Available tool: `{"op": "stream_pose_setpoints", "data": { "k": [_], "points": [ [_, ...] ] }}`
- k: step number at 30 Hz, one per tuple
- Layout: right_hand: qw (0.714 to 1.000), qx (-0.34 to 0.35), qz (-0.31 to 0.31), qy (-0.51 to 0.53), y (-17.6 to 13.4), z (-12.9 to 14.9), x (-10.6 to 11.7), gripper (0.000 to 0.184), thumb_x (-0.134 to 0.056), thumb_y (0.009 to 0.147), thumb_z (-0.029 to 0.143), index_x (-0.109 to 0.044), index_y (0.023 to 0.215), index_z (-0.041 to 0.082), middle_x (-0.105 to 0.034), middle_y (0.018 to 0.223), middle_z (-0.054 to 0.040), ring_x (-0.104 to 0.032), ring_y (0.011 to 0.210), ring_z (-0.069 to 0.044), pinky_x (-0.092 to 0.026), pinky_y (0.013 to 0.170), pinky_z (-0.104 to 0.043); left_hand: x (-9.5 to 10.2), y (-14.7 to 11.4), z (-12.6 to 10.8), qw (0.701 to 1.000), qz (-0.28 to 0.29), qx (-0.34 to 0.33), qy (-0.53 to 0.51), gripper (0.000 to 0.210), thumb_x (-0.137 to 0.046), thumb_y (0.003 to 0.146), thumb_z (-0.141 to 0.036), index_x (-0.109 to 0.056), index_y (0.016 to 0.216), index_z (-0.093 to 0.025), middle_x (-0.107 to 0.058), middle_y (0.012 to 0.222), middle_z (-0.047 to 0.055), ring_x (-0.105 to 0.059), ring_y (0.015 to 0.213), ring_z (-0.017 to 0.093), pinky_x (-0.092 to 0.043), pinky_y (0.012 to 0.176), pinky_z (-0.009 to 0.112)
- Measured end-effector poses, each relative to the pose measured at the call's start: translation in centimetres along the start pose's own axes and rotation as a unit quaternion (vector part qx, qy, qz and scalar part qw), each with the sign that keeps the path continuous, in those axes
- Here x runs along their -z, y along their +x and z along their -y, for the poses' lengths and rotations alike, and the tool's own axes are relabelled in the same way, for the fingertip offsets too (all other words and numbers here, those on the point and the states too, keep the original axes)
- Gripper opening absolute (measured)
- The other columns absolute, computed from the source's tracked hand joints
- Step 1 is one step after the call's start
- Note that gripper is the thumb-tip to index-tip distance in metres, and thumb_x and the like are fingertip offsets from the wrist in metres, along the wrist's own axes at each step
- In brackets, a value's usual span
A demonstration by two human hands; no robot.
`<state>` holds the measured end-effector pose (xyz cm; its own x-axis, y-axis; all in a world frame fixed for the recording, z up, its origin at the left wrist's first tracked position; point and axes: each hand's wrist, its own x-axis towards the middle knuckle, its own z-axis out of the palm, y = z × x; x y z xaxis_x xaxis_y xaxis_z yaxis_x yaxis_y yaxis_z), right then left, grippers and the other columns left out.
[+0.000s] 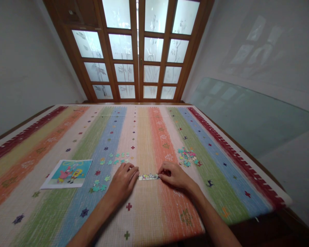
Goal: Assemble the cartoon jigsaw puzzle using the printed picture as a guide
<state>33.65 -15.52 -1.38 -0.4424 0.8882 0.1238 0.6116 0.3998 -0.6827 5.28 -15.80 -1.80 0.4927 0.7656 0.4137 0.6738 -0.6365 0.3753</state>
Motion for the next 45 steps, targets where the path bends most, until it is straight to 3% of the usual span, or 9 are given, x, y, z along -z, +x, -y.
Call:
{"op": "stream_pose_setpoints", "data": {
  "k": [2, 8, 16, 22, 27, 30, 33, 36, 45],
  "points": [
    [1.0, -0.001, -0.001, 0.0, 0.0, 0.0, 0.0, 0.01, -0.066, 0.081, 0.01, -0.072, 0.082, 0.017, -0.067, 0.081, -0.003, -0.061, 0.074, -0.015, -0.044, 0.068, -0.026, 0.8, 0.5, 1.7, 1.0, -0.011, 0.003, 0.022, 0.026, -0.045, 0.104, -0.022, -0.071, 0.11, -0.02, -0.066, 0.1, 0.009, -0.057, 0.095, 0.025, -0.052, 0.086, 0.042],
    [1.0, 0.003, -0.005, 0.002, 0.1, -0.1, -0.1, 0.009, -0.067, 0.081, 0.009, -0.072, 0.082, 0.017, -0.066, 0.08, -0.0029, -0.06, 0.073, -0.015, -0.043, 0.067, -0.026, 2.2, 1.9, 6.0, 0.997, 0.035, 0.013, 0.069, 0.032, -0.046, 0.098, -0.014, -0.074, 0.109, -0.022, -0.064, 0.107, 0.009, -0.056, 0.099, 0.025, -0.051, 0.088, 0.04],
    [1.0, 0.006, -0.01, 0.01, 0.1, -0.4, -0.3, 0.008, -0.068, 0.081, 0.01, -0.072, 0.081, 0.017, -0.066, 0.08, -0.0025, -0.059, 0.072, -0.015, -0.043, 0.067, -0.026, 1.9, 2.6, 6.9, 0.998, 0.053, 0.026, 0.026, 0.019, -0.053, 0.095, -0.017, -0.071, 0.1, -0.021, -0.064, 0.104, 0.009, -0.056, 0.098, 0.026, -0.049, 0.091, 0.043],
    [1.0, 0.009, -0.01, 0.01, 0.2, -0.4, -0.3, 0.008, -0.067, 0.081, 0.01, -0.071, 0.08, 0.018, -0.066, 0.079, -0.0023, -0.06, 0.072, -0.015, -0.044, 0.067, -0.026, 3.4, 3.3, 5.5, 0.996, 0.06, 0.052, -0.037, 0.015, -0.057, 0.094, -0.027, -0.065, 0.084, -0.02, -0.066, 0.087, 0.005, -0.058, 0.088, 0.023, -0.048, 0.084, 0.038],
    [1.0, 0.009, -0.015, 0.017, 0.2, -0.3, -0.3, 0.009, -0.067, 0.08, 0.009, -0.072, 0.079, 0.017, -0.067, 0.079, -0.0024, -0.06, 0.072, -0.015, -0.044, 0.067, -0.026, 3.3, 2.3, 2.9, 0.983, 0.061, 0.099, -0.14, 0.017, -0.055, 0.096, -0.033, -0.064, 0.09, -0.02, -0.067, 0.082, 0.002, -0.059, 0.074, 0.018, -0.048, 0.074, 0.033],
    [1.0, 0.007, -0.017, 0.014, 0.1, -0.2, -0.4, 0.01, -0.068, 0.079, 0.008, -0.072, 0.08, 0.017, -0.067, 0.079, -0.0022, -0.06, 0.072, -0.014, -0.044, 0.067, -0.025, 2.4, 1.0, 1.5, 0.977, 0.075, 0.099, -0.172, 0.02, -0.053, 0.099, -0.033, -0.067, 0.104, -0.02, -0.069, 0.084, 0.003, -0.06, 0.073, 0.018, -0.049, 0.072, 0.032],
    [1.0, 0.005, -0.019, 0.01, 0.1, -0.3, -0.5, 0.01, -0.068, 0.079, 0.008, -0.072, 0.079, 0.017, -0.066, 0.078, -0.0018, -0.059, 0.071, -0.014, -0.043, 0.066, -0.025, 1.3, -0.3, 0.5, 0.98, 0.066, 0.096, -0.165, 0.025, -0.052, 0.101, -0.032, -0.069, 0.116, -0.021, -0.072, 0.092, 0.006, -0.064, 0.083, 0.021, -0.052, 0.078, 0.036],
    [1.0, 0.006, -0.021, 0.011, 0.2, -0.3, -0.5, 0.01, -0.068, 0.079, 0.008, -0.072, 0.08, 0.017, -0.066, 0.078, -0.0019, -0.06, 0.071, -0.015, -0.043, 0.067, -0.025, 0.4, -1.1, 0.0, 0.986, 0.038, 0.083, -0.14, 0.023, -0.051, 0.101, -0.028, -0.071, 0.108, -0.021, -0.073, 0.096, 0.007, -0.065, 0.093, 0.024, -0.053, 0.085, 0.042],
    [1.0, 0.004, -0.018, 0.006, 0.2, -0.1, -0.4, 0.009, -0.068, 0.079, 0.009, -0.071, 0.079, 0.017, -0.066, 0.078, -0.0021, -0.06, 0.072, -0.015, -0.043, 0.067, -0.026, 0.1, -1.5, -0.3, 0.988, 0.026, 0.096, -0.122, 0.021, -0.055, 0.1, -0.03, -0.074, 0.106, -0.022, -0.073, 0.09, 0.006, -0.066, 0.087, 0.024, -0.055, 0.08, 0.041]
  ]
}}
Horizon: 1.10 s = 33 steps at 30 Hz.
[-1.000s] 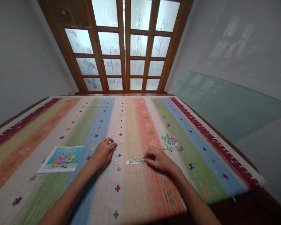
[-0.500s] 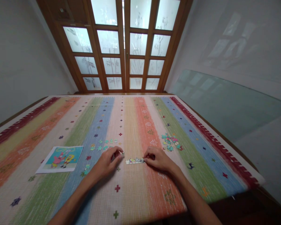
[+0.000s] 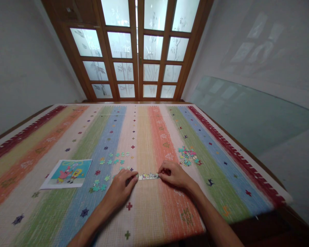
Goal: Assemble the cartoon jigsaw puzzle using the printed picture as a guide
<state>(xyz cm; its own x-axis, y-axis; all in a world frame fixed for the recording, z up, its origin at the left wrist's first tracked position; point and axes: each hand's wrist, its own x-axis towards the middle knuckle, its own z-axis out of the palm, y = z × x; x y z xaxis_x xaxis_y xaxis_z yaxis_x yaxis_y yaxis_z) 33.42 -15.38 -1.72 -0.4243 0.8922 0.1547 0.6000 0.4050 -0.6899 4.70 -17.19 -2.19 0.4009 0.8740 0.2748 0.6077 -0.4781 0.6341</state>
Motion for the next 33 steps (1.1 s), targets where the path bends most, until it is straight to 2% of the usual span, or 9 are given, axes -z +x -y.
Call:
{"op": "stream_pose_setpoints", "data": {
  "k": [8, 15, 21, 25, 33],
  "points": [
    [1.0, -0.002, 0.002, 0.003, -0.1, 0.0, 0.0, 0.008, -0.069, 0.079, 0.009, -0.072, 0.08, 0.016, -0.066, 0.078, -0.0023, -0.06, 0.072, -0.015, -0.043, 0.067, -0.026, -0.9, -0.2, -0.5, 0.994, -0.032, -0.066, 0.087, 0.024, -0.049, 0.101, -0.017, -0.072, 0.094, -0.021, -0.063, 0.086, 0.006, -0.057, 0.086, 0.023, -0.053, 0.078, 0.037],
    [1.0, -0.003, 0.0, 0.001, -0.1, -0.1, -0.1, 0.008, -0.068, 0.08, 0.01, -0.072, 0.081, 0.016, -0.067, 0.079, -0.0028, -0.061, 0.073, -0.016, -0.044, 0.068, -0.027, -1.0, -0.3, -0.6, 0.986, -0.027, -0.091, 0.14, 0.024, -0.047, 0.103, -0.02, -0.07, 0.098, -0.018, -0.063, 0.089, 0.008, -0.054, 0.088, 0.025, -0.053, 0.081, 0.042],
    [1.0, -0.005, 0.003, -0.001, -0.1, -0.1, -0.1, 0.007, -0.069, 0.081, 0.011, -0.071, 0.082, 0.017, -0.067, 0.079, -0.0022, -0.061, 0.072, -0.015, -0.044, 0.067, -0.026, -1.3, -0.4, -0.4, 0.985, -0.053, -0.094, 0.135, 0.023, -0.048, 0.103, -0.019, -0.067, 0.116, -0.018, -0.065, 0.1, 0.009, -0.055, 0.094, 0.026, -0.053, 0.085, 0.043],
    [1.0, -0.002, -0.001, 0.0, -0.1, 0.0, 0.0, 0.007, -0.068, 0.081, 0.011, -0.071, 0.081, 0.017, -0.066, 0.078, -0.002, -0.06, 0.071, -0.015, -0.044, 0.066, -0.026, -1.4, -0.5, -0.3, 0.988, -0.034, -0.086, 0.12, 0.02, -0.047, 0.104, -0.018, -0.068, 0.104, -0.019, -0.064, 0.096, 0.008, -0.055, 0.094, 0.025, -0.052, 0.084, 0.041],
    [1.0, 0.004, -0.003, -0.003, -0.1, 0.1, 0.0, 0.008, -0.067, 0.081, 0.01, -0.071, 0.082, 0.017, -0.066, 0.078, -0.0021, -0.06, 0.071, -0.015, -0.043, 0.066, -0.026, -1.3, -0.3, -0.2, 0.988, -0.048, -0.088, 0.117, 0.016, -0.054, 0.103, -0.022, -0.069, 0.098, -0.021, -0.064, 0.091, 0.006, -0.055, 0.09, 0.024, -0.051, 0.081, 0.04]
  ]
}}
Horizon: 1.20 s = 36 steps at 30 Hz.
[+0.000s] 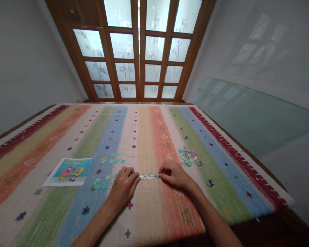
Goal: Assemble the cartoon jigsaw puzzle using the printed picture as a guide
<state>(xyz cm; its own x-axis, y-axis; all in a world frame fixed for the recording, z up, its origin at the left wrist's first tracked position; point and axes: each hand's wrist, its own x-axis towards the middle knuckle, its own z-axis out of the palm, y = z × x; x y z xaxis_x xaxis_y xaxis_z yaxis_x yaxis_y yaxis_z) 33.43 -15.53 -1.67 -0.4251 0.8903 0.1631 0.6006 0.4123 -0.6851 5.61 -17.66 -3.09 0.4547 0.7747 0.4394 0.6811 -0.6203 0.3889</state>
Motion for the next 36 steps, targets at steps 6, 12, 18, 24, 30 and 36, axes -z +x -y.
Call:
{"op": "stream_pose_setpoints", "data": {
  "k": [6, 12, 18, 24, 30, 36],
  "points": [
    [1.0, 0.006, -0.003, -0.009, -0.1, 0.1, 0.0, 0.007, -0.068, 0.082, 0.012, -0.071, 0.08, 0.017, -0.066, 0.077, -0.0018, -0.059, 0.07, -0.015, -0.042, 0.064, -0.026, 0.1, -0.1, -0.2, 1.0, -0.007, -0.01, 0.029, 0.015, -0.056, 0.103, -0.027, -0.069, 0.104, -0.02, -0.065, 0.095, 0.007, -0.056, 0.092, 0.026, -0.052, 0.083, 0.043],
    [0.999, 0.019, -0.011, -0.024, -0.2, 0.0, -0.2, 0.006, -0.068, 0.083, 0.013, -0.072, 0.08, 0.018, -0.067, 0.076, -0.0023, -0.061, 0.07, -0.015, -0.043, 0.065, -0.026, -0.2, -0.8, -0.9, 0.995, -0.001, -0.022, 0.093, 0.026, -0.045, 0.107, -0.026, -0.07, 0.104, -0.02, -0.062, 0.079, 0.005, -0.057, 0.078, 0.022, -0.05, 0.073, 0.036],
    [0.997, 0.048, -0.039, -0.038, -0.1, -0.1, -0.7, 0.008, -0.068, 0.083, 0.014, -0.071, 0.077, 0.018, -0.066, 0.072, -0.0025, -0.059, 0.066, -0.015, -0.041, 0.063, -0.026, -0.7, -1.8, -1.4, 0.994, -0.012, -0.021, 0.104, 0.025, -0.047, 0.105, -0.025, -0.068, 0.114, -0.016, -0.066, 0.08, 0.008, -0.061, 0.077, 0.024, -0.051, 0.071, 0.039],
    [0.997, 0.052, -0.036, -0.038, 0.0, 0.1, -1.1, 0.009, -0.067, 0.085, 0.014, -0.071, 0.078, 0.018, -0.066, 0.073, -0.0024, -0.059, 0.067, -0.015, -0.042, 0.064, -0.027, -0.7, -2.2, -1.6, 0.994, -0.009, -0.008, 0.104, 0.027, -0.046, 0.104, -0.025, -0.068, 0.119, -0.017, -0.069, 0.082, 0.008, -0.063, 0.079, 0.024, -0.053, 0.073, 0.039],
    [0.997, 0.061, -0.04, -0.04, 0.1, 0.2, -1.4, 0.009, -0.068, 0.085, 0.014, -0.071, 0.078, 0.019, -0.065, 0.073, -0.0026, -0.059, 0.07, -0.016, -0.043, 0.067, -0.028, -0.7, -2.7, -2.2, 0.992, -0.014, -0.014, 0.121, 0.029, -0.044, 0.105, -0.026, -0.066, 0.121, -0.016, -0.068, 0.079, 0.008, -0.064, 0.075, 0.024, -0.053, 0.07, 0.038],
    [0.996, 0.073, -0.043, -0.037, 0.2, 0.3, -1.7, 0.01, -0.066, 0.086, 0.014, -0.07, 0.078, 0.019, -0.065, 0.073, -0.0024, -0.058, 0.069, -0.016, -0.043, 0.07, -0.03, -0.1, -3.1, -1.8, 0.994, -0.031, -0.003, 0.103, 0.031, -0.044, 0.106, -0.028, -0.063, 0.128, -0.016, -0.069, 0.081, 0.008, -0.066, 0.076, 0.024, -0.053, 0.07, 0.037]
  ]
}}
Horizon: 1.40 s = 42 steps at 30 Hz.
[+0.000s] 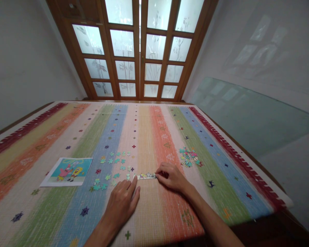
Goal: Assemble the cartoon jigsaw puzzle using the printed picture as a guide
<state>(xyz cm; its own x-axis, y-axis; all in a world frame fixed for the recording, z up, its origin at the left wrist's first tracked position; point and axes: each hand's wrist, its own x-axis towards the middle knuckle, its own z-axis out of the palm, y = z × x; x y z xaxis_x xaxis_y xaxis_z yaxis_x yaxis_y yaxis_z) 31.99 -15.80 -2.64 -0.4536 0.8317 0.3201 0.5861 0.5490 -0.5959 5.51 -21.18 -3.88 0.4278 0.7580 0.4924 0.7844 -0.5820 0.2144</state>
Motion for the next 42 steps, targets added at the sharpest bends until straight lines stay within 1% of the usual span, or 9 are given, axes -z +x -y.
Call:
{"op": "stream_pose_setpoints", "data": {
  "k": [5, 9, 12, 18, 23, 29, 35, 40, 42],
  "points": [
    [1.0, -0.005, 0.006, -0.001, 0.0, -0.1, -0.1, 0.009, -0.066, 0.087, 0.014, -0.069, 0.079, 0.019, -0.064, 0.074, -0.002, -0.058, 0.07, -0.016, -0.043, 0.071, -0.03, 1.3, 0.1, 2.9, 0.998, -0.02, 0.051, -0.026, 0.029, -0.048, 0.105, -0.03, -0.061, 0.129, -0.02, -0.072, 0.096, 0.009, -0.069, 0.086, 0.025, -0.056, 0.08, 0.04],
    [1.0, 0.0, -0.001, -0.007, 0.0, -0.1, -0.1, 0.01, -0.066, 0.087, 0.013, -0.069, 0.079, 0.019, -0.064, 0.074, -0.0025, -0.058, 0.071, -0.017, -0.042, 0.07, -0.03, 1.9, 0.6, 4.7, 0.997, 0.003, 0.072, -0.038, 0.031, -0.048, 0.105, -0.035, -0.061, 0.13, -0.023, -0.067, 0.094, 0.006, -0.066, 0.087, 0.023, -0.056, 0.08, 0.038],
    [1.0, 0.006, -0.003, -0.009, -0.1, -0.2, -0.2, 0.01, -0.066, 0.087, 0.013, -0.069, 0.079, 0.019, -0.064, 0.074, -0.0023, -0.058, 0.071, -0.017, -0.041, 0.069, -0.029, 1.8, 1.3, 5.2, 0.996, 0.025, 0.066, -0.045, 0.032, -0.05, 0.104, -0.038, -0.063, 0.13, -0.023, -0.062, 0.093, 0.004, -0.064, 0.085, 0.022, -0.055, 0.079, 0.037],
    [1.0, 0.025, -0.018, -0.002, -0.1, -0.1, -0.4, 0.011, -0.065, 0.089, 0.015, -0.069, 0.08, 0.018, -0.064, 0.073, -0.0022, -0.058, 0.069, -0.016, -0.041, 0.068, -0.029, 1.4, 2.3, 6.1, 0.996, 0.058, 0.035, -0.064, 0.031, -0.05, 0.104, -0.039, -0.065, 0.126, -0.022, -0.06, 0.096, 0.005, -0.06, 0.085, 0.022, -0.054, 0.081, 0.037],
    [0.998, -0.017, -0.028, 0.051, 0.0, 0.1, 0.0, 0.013, -0.062, 0.095, 0.022, -0.068, 0.084, 0.019, -0.066, 0.078, -0.0031, -0.06, 0.072, -0.017, -0.043, 0.069, -0.029, 2.0, 2.2, 7.0, 0.995, 0.063, 0.039, -0.072, 0.026, -0.05, 0.102, -0.034, -0.069, 0.115, -0.022, -0.06, 0.093, 0.005, -0.061, 0.085, 0.022, -0.054, 0.081, 0.037],
    [0.995, -0.059, -0.06, 0.045, -0.1, -0.2, 0.9, 0.014, -0.06, 0.093, 0.023, -0.066, 0.082, 0.019, -0.063, 0.075, -0.0018, -0.057, 0.069, -0.016, -0.043, 0.067, -0.029, 2.6, 2.7, 7.1, 0.992, 0.07, 0.048, -0.092, 0.026, -0.049, 0.102, -0.031, -0.07, 0.111, -0.02, -0.062, 0.093, 0.005, -0.062, 0.086, 0.022, -0.054, 0.082, 0.037],
    [0.994, -0.071, -0.07, 0.037, -0.2, -0.5, 0.7, 0.014, -0.058, 0.093, 0.024, -0.065, 0.082, 0.019, -0.065, 0.076, -0.0019, -0.058, 0.069, -0.016, -0.043, 0.067, -0.029, 1.9, 4.3, 6.5, 0.993, 0.082, 0.028, -0.081, 0.026, -0.047, 0.102, -0.027, -0.07, 0.112, -0.02, -0.06, 0.092, 0.005, -0.06, 0.085, 0.022, -0.052, 0.082, 0.036],
    [0.99, -0.078, -0.11, 0.029, -0.3, -0.5, 0.9, 0.015, -0.057, 0.093, 0.023, -0.064, 0.08, 0.02, -0.065, 0.073, -0.0013, -0.056, 0.067, -0.016, -0.043, 0.067, -0.03, 1.1, 4.9, 6.4, 0.992, 0.106, 0.021, -0.071, 0.024, -0.047, 0.1, -0.025, -0.07, 0.1, -0.02, -0.059, 0.091, 0.006, -0.058, 0.085, 0.023, -0.05, 0.079, 0.036],
    [0.989, -0.078, -0.126, 0.026, -0.3, -0.6, 0.9, 0.014, -0.058, 0.092, 0.023, -0.064, 0.08, 0.02, -0.065, 0.073, -0.0013, -0.056, 0.066, -0.016, -0.043, 0.067, -0.029, 0.9, 5.0, 6.4, 0.991, 0.105, 0.026, -0.074, 0.023, -0.047, 0.099, -0.025, -0.069, 0.095, -0.02, -0.059, 0.09, 0.006, -0.057, 0.086, 0.024, -0.049, 0.079, 0.037]
  ]
}}
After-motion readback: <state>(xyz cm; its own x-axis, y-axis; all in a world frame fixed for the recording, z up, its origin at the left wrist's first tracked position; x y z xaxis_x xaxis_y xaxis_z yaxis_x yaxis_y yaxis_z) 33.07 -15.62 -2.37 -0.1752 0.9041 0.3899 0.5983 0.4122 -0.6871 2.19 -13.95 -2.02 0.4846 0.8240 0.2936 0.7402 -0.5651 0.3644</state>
